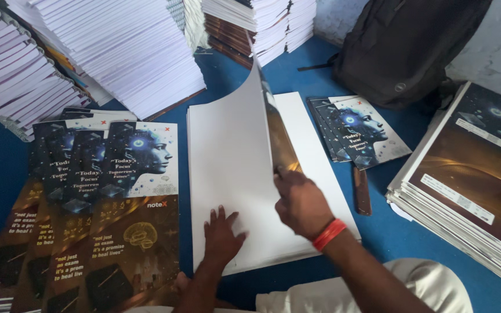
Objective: The person sits on the floor and repeatedly places printed covers onto stacks of white paper, then uses a wooden block to press along the spine of each assembled book. The person moves finished books to a side pile and continues the process with new covers.
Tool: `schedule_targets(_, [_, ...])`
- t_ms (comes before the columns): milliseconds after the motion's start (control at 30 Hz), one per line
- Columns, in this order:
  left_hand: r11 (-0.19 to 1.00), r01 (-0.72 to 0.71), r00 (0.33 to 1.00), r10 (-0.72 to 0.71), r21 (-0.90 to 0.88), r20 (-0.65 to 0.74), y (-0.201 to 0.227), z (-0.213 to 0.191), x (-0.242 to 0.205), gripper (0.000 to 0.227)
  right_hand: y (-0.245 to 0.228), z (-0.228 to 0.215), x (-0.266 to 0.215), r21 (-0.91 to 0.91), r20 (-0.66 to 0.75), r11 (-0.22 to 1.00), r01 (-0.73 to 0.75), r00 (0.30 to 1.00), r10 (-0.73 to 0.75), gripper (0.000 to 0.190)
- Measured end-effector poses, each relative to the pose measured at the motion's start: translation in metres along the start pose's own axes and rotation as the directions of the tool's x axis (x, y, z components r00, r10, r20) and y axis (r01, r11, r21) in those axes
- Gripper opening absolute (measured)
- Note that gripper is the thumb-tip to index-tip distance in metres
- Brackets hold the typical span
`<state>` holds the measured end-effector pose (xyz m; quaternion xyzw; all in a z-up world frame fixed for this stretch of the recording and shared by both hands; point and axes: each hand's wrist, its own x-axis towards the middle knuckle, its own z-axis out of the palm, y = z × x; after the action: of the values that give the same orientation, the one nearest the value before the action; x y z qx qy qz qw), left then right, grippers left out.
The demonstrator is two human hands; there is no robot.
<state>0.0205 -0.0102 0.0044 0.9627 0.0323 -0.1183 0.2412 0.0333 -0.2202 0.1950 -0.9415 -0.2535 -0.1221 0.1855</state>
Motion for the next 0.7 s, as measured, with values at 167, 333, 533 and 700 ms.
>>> schedule_targets(167, [0.805,-0.091,0.976,-0.046,-0.586,-0.215,0.027,-0.014,0.015,0.051,-0.014,0.031,-0.003,-0.138,0.069,0.989,0.057,0.996,-0.048,0.048])
schedule_targets(333, [0.165,0.075,0.997,0.021,-0.984,0.079,0.053,-0.046,0.019,0.049,-0.033,0.048,-0.004,-0.285,0.199,0.956,0.076,0.98,-0.019,0.047])
schedule_targets(533, [0.211,-0.008,1.0,-0.028,-0.977,-0.014,0.056,-0.059,0.021,0.03,-0.041,0.049,0.001,-0.137,0.272,0.983,0.124,0.959,-0.083,0.042])
schedule_targets(700, [0.492,0.063,0.975,-0.215,-0.869,-0.05,0.06,-0.067,0.018,0.029,0.017,0.045,0.036,0.279,-0.159,0.947,0.16,0.98,-0.119,0.035])
